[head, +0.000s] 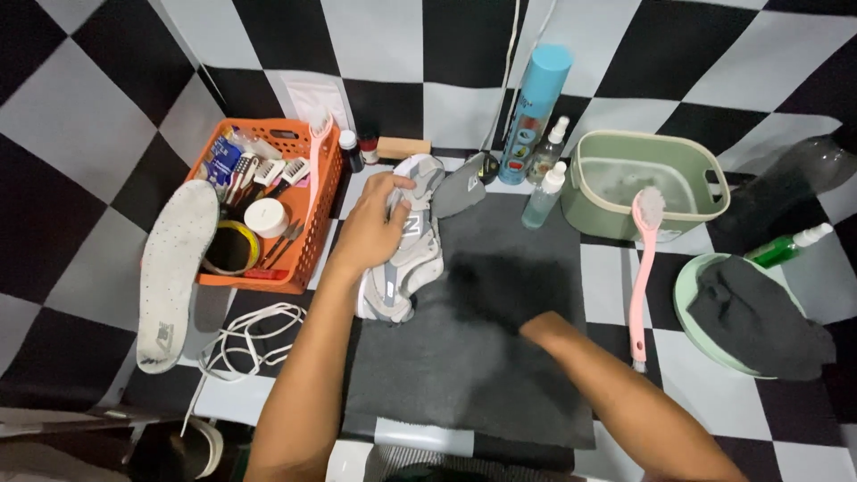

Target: Brushing and cleaning the mesh surface of a sneaker using a small brush and a cleaning cloth.

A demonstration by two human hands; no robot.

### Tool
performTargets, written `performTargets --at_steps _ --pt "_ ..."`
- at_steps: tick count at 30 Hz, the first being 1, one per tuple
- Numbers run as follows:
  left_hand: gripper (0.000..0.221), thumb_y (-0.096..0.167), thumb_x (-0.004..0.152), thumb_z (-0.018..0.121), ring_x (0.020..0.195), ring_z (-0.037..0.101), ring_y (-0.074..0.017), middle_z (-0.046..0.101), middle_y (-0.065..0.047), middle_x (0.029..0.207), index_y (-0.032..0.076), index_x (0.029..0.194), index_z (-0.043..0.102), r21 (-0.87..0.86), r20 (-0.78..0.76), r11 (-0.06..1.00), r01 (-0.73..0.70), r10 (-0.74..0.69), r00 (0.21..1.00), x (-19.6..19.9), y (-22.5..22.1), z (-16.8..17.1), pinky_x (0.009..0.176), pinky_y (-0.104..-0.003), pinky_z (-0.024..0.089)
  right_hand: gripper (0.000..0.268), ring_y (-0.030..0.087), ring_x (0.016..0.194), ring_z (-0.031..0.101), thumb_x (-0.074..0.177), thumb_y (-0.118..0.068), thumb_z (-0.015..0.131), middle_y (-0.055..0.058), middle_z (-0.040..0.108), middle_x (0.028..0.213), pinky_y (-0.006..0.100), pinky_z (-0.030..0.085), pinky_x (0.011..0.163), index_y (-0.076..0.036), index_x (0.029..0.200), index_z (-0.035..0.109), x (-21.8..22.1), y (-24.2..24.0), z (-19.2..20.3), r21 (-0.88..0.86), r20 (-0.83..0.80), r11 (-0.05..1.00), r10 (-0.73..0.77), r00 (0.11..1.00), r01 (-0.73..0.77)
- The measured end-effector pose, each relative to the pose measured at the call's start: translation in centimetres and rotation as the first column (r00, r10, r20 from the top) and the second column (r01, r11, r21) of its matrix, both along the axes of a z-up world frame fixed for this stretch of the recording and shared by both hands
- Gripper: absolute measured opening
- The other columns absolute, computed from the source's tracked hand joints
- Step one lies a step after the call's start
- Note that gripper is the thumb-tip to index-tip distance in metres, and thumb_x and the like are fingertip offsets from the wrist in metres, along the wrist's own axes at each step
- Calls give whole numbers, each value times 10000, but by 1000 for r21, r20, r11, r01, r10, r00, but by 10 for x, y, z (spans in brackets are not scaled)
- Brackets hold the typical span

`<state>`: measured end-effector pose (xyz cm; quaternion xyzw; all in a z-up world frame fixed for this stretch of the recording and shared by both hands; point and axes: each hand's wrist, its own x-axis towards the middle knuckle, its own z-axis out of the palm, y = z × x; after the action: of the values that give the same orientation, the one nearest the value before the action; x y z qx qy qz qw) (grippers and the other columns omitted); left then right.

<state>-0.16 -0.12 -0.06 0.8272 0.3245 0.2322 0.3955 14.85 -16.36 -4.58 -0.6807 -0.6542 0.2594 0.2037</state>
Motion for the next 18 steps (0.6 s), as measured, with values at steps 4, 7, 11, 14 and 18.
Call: performTargets --at_steps 4,7,11,14,18 --pt "304 114 1033 483 1401 437 -467 457 -226 1463 129 1320 584 -8 5 1000 15 -15 1000 -1 2 1 1138 -616 352 514 325 1282 598 927 -398 557 117 683 1303 489 450 1079 -215 1406 581 6 0 11 -98 163 987 -109 981 126" --pt "304 103 1028 482 1399 436 -475 458 -238 1457 121 1311 592 -16 19 1000 23 -23 1000 -2 2 1 1137 -626 347 206 202 669 687 990 -247 553 44 682 684 290 477 621 -144 819 603 -5 0 16 22 -4 996 81 997 -81" --pt "296 66 1015 491 1390 441 -478 480 -236 1424 108 1278 619 -12 76 997 72 -71 995 -3 3 1 1136 -622 344 317 356 982 726 964 -408 515 129 756 980 438 540 814 -222 1157 682 16 11 -1 -141 133 975 -152 979 171" --pt "308 44 1004 496 1391 436 -482 500 -242 1405 100 1273 637 -19 103 992 124 -121 987 -4 5 4 1148 -617 327 334 397 988 707 971 -408 520 179 744 973 457 533 825 -152 1091 698 15 12 5 -101 72 974 -195 978 202" --pt "328 38 1002 489 1395 425 -493 496 -261 1418 99 1292 630 -32 101 987 155 -151 983 -4 5 6 1155 -625 313 342 288 1154 684 934 -394 619 77 751 1141 433 550 929 -241 1237 659 5 6 -2 -72 109 995 -58 992 66"
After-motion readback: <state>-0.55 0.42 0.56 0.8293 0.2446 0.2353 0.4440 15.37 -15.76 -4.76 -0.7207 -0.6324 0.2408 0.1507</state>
